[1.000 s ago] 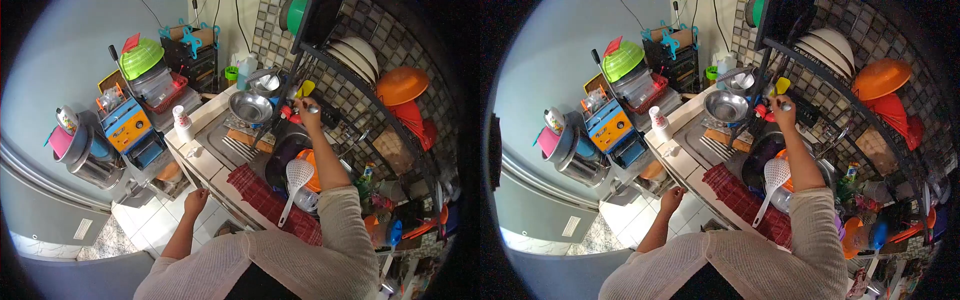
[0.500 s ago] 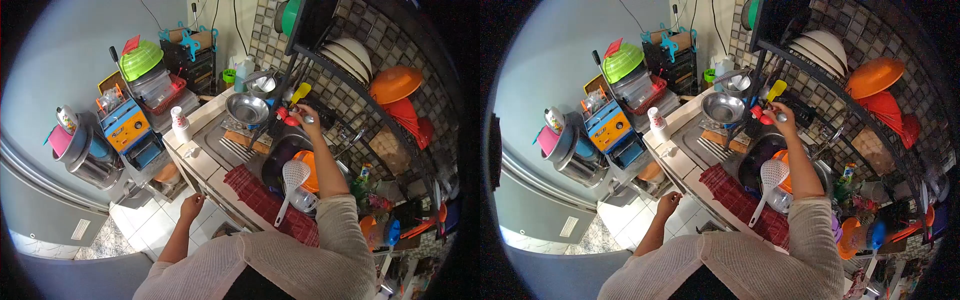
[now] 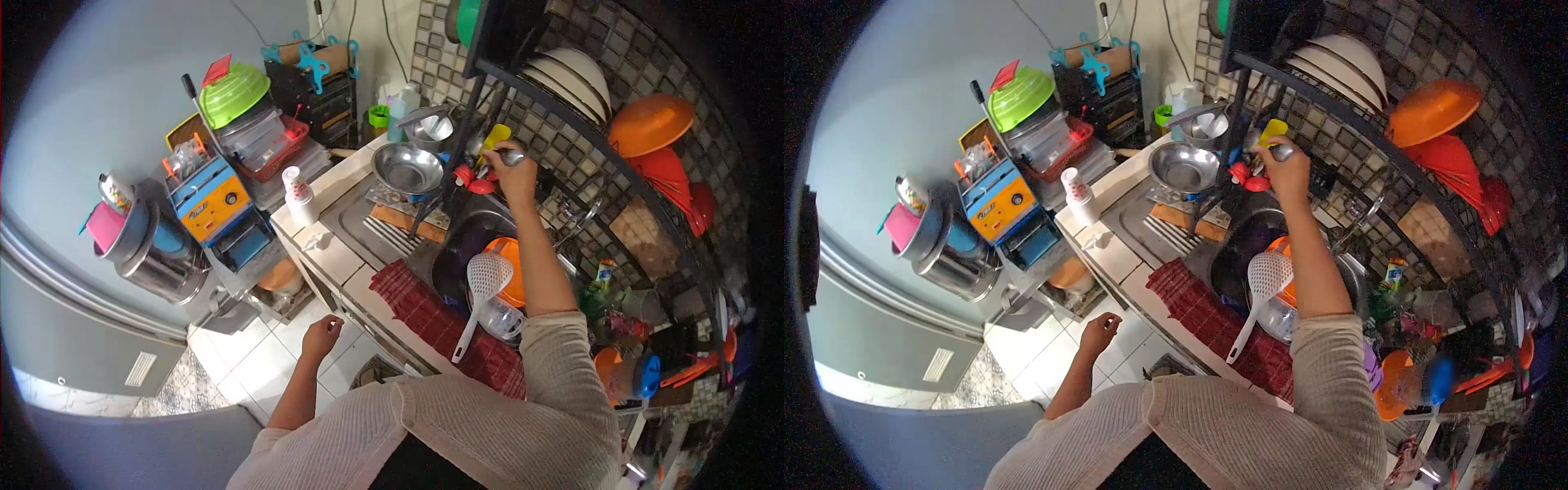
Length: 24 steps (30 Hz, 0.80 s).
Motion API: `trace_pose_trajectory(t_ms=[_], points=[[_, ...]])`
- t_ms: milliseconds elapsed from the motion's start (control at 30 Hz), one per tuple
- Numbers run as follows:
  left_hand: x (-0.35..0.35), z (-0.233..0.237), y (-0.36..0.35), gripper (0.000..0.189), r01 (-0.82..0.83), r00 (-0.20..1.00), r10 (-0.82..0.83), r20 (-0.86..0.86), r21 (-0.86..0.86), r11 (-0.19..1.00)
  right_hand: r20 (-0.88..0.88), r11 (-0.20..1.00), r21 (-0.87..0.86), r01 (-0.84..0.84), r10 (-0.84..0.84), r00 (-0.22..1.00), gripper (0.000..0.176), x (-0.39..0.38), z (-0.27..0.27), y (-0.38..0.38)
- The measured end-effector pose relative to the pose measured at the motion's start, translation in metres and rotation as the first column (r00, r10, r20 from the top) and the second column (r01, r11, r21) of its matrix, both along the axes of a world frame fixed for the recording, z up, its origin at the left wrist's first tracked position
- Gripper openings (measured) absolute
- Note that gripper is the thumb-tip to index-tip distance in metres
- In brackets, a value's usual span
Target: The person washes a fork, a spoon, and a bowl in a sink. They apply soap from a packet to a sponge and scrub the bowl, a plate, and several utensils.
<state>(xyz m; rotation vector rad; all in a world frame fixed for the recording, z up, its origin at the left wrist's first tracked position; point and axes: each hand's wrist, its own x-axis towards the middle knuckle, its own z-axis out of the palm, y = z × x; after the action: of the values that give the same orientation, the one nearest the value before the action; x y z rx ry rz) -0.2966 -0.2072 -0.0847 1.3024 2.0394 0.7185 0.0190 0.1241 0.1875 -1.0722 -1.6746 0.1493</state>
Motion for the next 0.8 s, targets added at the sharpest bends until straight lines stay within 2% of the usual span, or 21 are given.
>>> trace_pose_trajectory(t_ms=[67, 133, 200, 233, 300, 333, 400, 433, 467, 500, 533, 567, 600, 633, 667, 733, 767, 800], points=[[-0.001, -0.003, -0.005, 0.028, -0.017, 1.000, 0.017, -0.008, 0.007, 1.000, -0.097, 0.998, -0.057, -0.041, 0.035, 0.995, 0.025, 0.000, 0.000, 0.003], [-0.003, 0.000, -0.014, 0.026, -0.042, 0.997, 0.041, 0.063, 0.021, 0.999, -0.031, 0.994, -0.097, -0.044, 0.042, 0.999, 0.025, -0.001, 0.006, 0.001], [-0.004, -0.002, -0.019, 0.026, -0.079, 0.993, 0.074, 0.093, 0.049, 0.996, -0.014, 0.999, 0.036, 0.008, -0.007, 1.000, 0.022, 0.000, 0.001, 0.010], [-0.004, -0.002, -0.022, 0.026, -0.098, 0.989, 0.088, 0.123, 0.081, 0.992, -0.014, 0.999, 0.035, -0.018, 0.018, 1.000, 0.022, -0.002, 0.002, 0.012], [-0.005, 0.001, -0.028, 0.026, -0.137, 0.983, 0.125, 0.132, 0.081, 0.987, -0.016, 0.963, 0.258, 0.083, -0.082, 0.997, 0.019, -0.008, 0.006, 0.013], [-0.005, 0.002, -0.030, 0.026, -0.151, 0.980, 0.138, 0.142, 0.083, 0.985, -0.013, 0.964, 0.263, 0.051, -0.049, 0.999, 0.019, -0.012, 0.006, 0.013], [-0.005, 0.006, -0.035, 0.027, -0.191, 0.974, 0.180, 0.140, 0.068, 0.979, 0.135, 0.966, 0.167, 0.197, -0.221, 0.966, 0.017, -0.017, 0.006, 0.014], [-0.005, 0.009, -0.038, 0.028, -0.189, 0.973, 0.178, 0.150, 0.067, 0.980, 0.137, 0.971, 0.163, 0.172, -0.195, 0.971, 0.017, -0.009, -0.010, 0.034], [-0.005, 0.010, -0.045, 0.028, -0.183, 0.972, 0.171, 0.160, 0.062, 0.981, 0.328, 0.963, 0.196, 0.185, -0.242, 0.913, 0.018, 0.006, -0.041, 0.065], [-0.006, 0.003, -0.050, 0.028, -0.195, 0.963, 0.175, 0.207, 0.080, 0.978, 0.503, 0.952, 0.235, 0.194, -0.290, 0.814, 0.019, 0.002, -0.045, 0.060], [-0.007, -0.002, -0.057, 0.028, -0.202, 0.961, 0.182, 0.207, 0.077, 0.976, 0.504, 0.954, 0.233, 0.187, -0.283, 0.816, 0.019, -0.001, -0.045, 0.058], [-0.007, -0.006, -0.061, 0.029, -0.230, 0.930, 0.207, 0.304, 0.042, 0.972, 0.211, 0.999, 0.010, 0.036, -0.037, 0.977, 0.023, 0.000, -0.043, 0.058], [-0.008, -0.008, -0.062, 0.029, -0.244, 0.892, 0.221, 0.395, 0.008, 0.970, -0.154, 0.974, -0.144, -0.176, 0.153, 0.976, 0.029, 0.003, -0.035, 0.052], [-0.009, -0.015, -0.068, 0.030, -0.242, 0.864, 0.192, 0.466, 0.049, 0.969, -0.330, 0.914, -0.298, -0.275, 0.172, 0.928, 0.045, 0.009, -0.034, 0.059], [-0.010, -0.021, -0.073, 0.030, -0.215, 0.870, 0.165, 0.464, 0.055, 0.975, -0.332, 0.923, -0.292, -0.251, 0.148, 0.931, 0.045, 0.018, -0.034, 0.064], [-0.005, -0.017, -0.077, 0.029, -0.271, 0.830, 0.294, 0.475, -0.118, 0.955, -0.407, 0.937, -0.084, -0.340, 0.279, 0.870, 0.059, 0.007, -0.016, 0.034], [-0.001, -0.015, -0.075, 0.029, -0.246, 0.839, 0.270, 0.472, -0.114, 0.963, -0.341, 0.960, -0.071, -0.270, 0.231, 0.911, 0.066, 0.001, 0.000, 0.011], [0.004, -0.014, -0.076, 0.029, -0.276, 0.804, 0.314, 0.506, -0.151, 0.949, -0.274, 0.977, -0.059, -0.204, 0.181, 0.945, 0.073, -0.001, 0.012, -0.006]])
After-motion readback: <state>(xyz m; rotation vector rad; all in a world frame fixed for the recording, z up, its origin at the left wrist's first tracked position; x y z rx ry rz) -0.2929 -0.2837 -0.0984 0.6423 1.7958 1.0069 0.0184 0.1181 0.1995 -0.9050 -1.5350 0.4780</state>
